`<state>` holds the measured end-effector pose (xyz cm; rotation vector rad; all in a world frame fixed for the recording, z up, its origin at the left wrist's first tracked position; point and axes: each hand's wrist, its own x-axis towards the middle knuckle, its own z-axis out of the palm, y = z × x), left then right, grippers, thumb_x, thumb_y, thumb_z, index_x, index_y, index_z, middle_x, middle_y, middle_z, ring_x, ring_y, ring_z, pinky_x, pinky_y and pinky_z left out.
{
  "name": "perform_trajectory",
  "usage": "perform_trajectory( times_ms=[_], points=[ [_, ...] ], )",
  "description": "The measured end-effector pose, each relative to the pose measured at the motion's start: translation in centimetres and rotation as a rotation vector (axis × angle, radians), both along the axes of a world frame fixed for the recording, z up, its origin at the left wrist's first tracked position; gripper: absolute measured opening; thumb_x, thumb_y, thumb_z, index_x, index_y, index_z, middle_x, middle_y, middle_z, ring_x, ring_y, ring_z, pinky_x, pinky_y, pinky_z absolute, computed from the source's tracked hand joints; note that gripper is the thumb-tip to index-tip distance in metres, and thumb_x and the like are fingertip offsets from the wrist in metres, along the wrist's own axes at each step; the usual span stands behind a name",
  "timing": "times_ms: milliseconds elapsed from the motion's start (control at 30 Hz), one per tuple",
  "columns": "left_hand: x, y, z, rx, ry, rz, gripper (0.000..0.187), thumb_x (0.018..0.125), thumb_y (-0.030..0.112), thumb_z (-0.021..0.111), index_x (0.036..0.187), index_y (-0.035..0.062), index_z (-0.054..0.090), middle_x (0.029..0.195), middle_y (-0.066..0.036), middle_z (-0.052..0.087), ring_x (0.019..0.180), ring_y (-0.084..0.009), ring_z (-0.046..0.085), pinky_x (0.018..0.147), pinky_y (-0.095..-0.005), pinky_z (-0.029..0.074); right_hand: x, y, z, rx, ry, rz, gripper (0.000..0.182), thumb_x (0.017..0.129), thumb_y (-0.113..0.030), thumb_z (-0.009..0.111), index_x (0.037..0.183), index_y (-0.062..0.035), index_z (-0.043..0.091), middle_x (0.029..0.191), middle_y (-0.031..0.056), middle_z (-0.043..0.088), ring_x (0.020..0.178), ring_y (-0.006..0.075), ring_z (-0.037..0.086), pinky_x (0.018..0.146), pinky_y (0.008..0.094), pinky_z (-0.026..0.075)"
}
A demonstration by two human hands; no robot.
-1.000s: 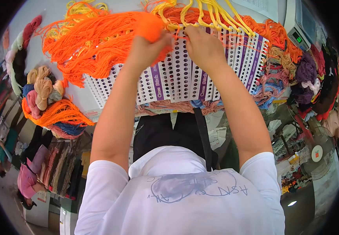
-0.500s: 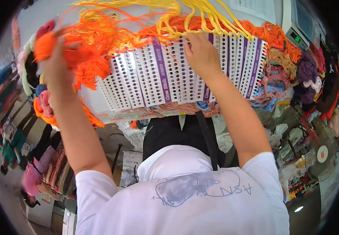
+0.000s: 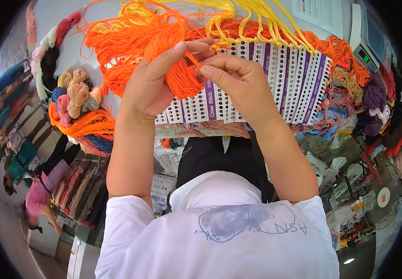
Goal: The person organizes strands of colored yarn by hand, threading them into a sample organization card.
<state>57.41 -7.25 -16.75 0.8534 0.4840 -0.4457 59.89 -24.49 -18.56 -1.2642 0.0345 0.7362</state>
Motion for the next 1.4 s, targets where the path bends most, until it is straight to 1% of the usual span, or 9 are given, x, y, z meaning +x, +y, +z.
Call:
perform_trajectory(
  times_ms=[300, 733, 833, 933, 1067, 1233, 1300, 1367, 1400],
  points=[
    [0.4, -1.2, 1.2, 0.151, -0.015, 0.048, 0.054, 0.079, 0.01, 0.068, 0.127, -0.0036, 0.048, 0.093, -0.004, 0.06, 0.089, -0.0139, 0.058, 0.081, -0.0281, 0.046, -0.1, -0.7, 1.4, -0.012, 0.098, 0.007, 0.015, 0.089, -0.012, 0.06, 0.091, 0.001, 0.067, 0.069, -0.0048, 0.056, 0.061, 0.0008, 0.042, 0.053, 0.0187, 0.034],
    [-0.1, -1.1, 0.7, 0.003, -0.075, 0.059, 0.049, 0.078, 0.004, 0.069, 0.123, 0.0023, 0.05, 0.127, -0.015, 0.054, 0.084, -0.0188, 0.062, 0.077, -0.0322, 0.051, -0.4, -1.4, 1.9, 0.043, 0.071, -0.055, 0.013, 0.09, -0.012, 0.058, 0.092, 0.0001, 0.064, 0.069, -0.0052, 0.053, 0.061, 0.0006, 0.042, 0.054, 0.0182, 0.033],
    [0.4, -1.2, 0.8, 0.116, -0.11, -0.024, 0.066, 0.077, 0.015, 0.064, 0.131, -0.0106, 0.037, 0.084, -0.001, 0.054, 0.087, -0.014, 0.054, 0.086, -0.0295, 0.043, -0.5, -1.4, 1.6, 0.076, 0.077, -0.111, 0.014, 0.091, -0.012, 0.056, 0.09, -0.0002, 0.063, 0.075, -0.0002, 0.06, 0.066, 0.0045, 0.051, 0.064, 0.0204, 0.041],
    [0.3, 1.0, -1.6, -0.283, -0.265, -0.15, 0.04, 0.078, 0.015, 0.05, 0.11, -0.0072, 0.054, 0.061, 0.003, 0.041, 0.055, -0.0094, 0.044, 0.054, -0.0236, 0.038, 0.2, -3.4, 0.9, 0.126, 0.1, -0.167, 0.013, 0.09, -0.012, 0.054, 0.091, -0.0007, 0.062, 0.085, 0.0078, 0.066, 0.077, 0.0156, 0.063, 0.08, 0.0291, 0.048],
    [-1.7, 10.9, -5.6, -0.47, -0.254, -0.255, 0.028, 0.082, 0.016, 0.048, 0.101, -0.0022, 0.058, 0.05, 0.007, 0.029, 0.037, -0.0065, 0.024, 0.04, -0.0241, 0.027, 3.7, -17.7, 1.4, 0.399, 0.376, -0.364, 0.018, 0.092, -0.014, 0.05, 0.097, 0.0016, 0.059, 0.08, 0.0081, 0.061, 0.071, 0.0162, 0.06, 0.083, 0.0387, 0.05],
    [-3.9, 25.0, -2.5, 0.29, 0.146, 0.784, 0.019, 0.092, 0.005, 0.043, 0.1, -0.0065, 0.056, 0.055, 0.006, 0.033, 0.04, -0.0039, 0.032, 0.046, -0.0204, 0.031, 4.7, -60.0, 3.1, 0.372, 0.375, -0.577, 0.021, 0.098, -0.008, 0.032, 0.097, 0.0025, 0.05, 0.062, -0.0021, 0.032, 0.048, 0.0071, 0.03, 0.064, 0.0234, 0.04],
    [-4.8, 27.6, -1.5, -0.259, -0.057, 0.594, 0.017, 0.092, 0.006, 0.043, 0.098, -0.005, 0.055, 0.055, 0.005, 0.034, 0.04, -0.0048, 0.031, 0.049, -0.0203, 0.033, 3.1, -62.7, 8.4, -0.639, 0.309, -1.44, 0.024, 0.097, -0.006, 0.028, 0.089, -0.0063, 0.051, 0.052, -0.005, 0.021, 0.042, 0.0075, 0.025, 0.09, 0.0416, 0.044],
    [-4.3, 25.6, -1.3, -0.184, -0.076, 0.583, 0.016, 0.093, 0.006, 0.043, 0.096, -0.0041, 0.055, 0.054, 0.004, 0.034, 0.039, -0.0052, 0.03, 0.05, -0.0199, 0.033, 1.8, -64.9, 12.0, -0.388, 0.086, -1.89, 0.017, 0.095, -0.012, 0.04, 0.094, -0.0061, 0.056, 0.052, -0.0035, 0.032, 0.042, 0.0102, 0.029, 0.104, 0.0547, 0.03],
    [-4.1, 24.5, -1.6, -0.216, -0.078, 0.549, 0.016, 0.093, 0.006, 0.042, 0.096, -0.0042, 0.055, 0.054, 0.004, 0.034, 0.039, -0.0051, 0.03, 0.05, -0.0196, 0.032, 1.1, -67.5, 10.9, -0.382, 0.134, -1.702, 0.015, 0.096, -0.011, 0.039, 0.087, -0.0087, 0.051, 0.052, -0.0035, 0.027, 0.041, 0.0098, 0.024, 0.075, 0.04, 0.033]
  ],
)
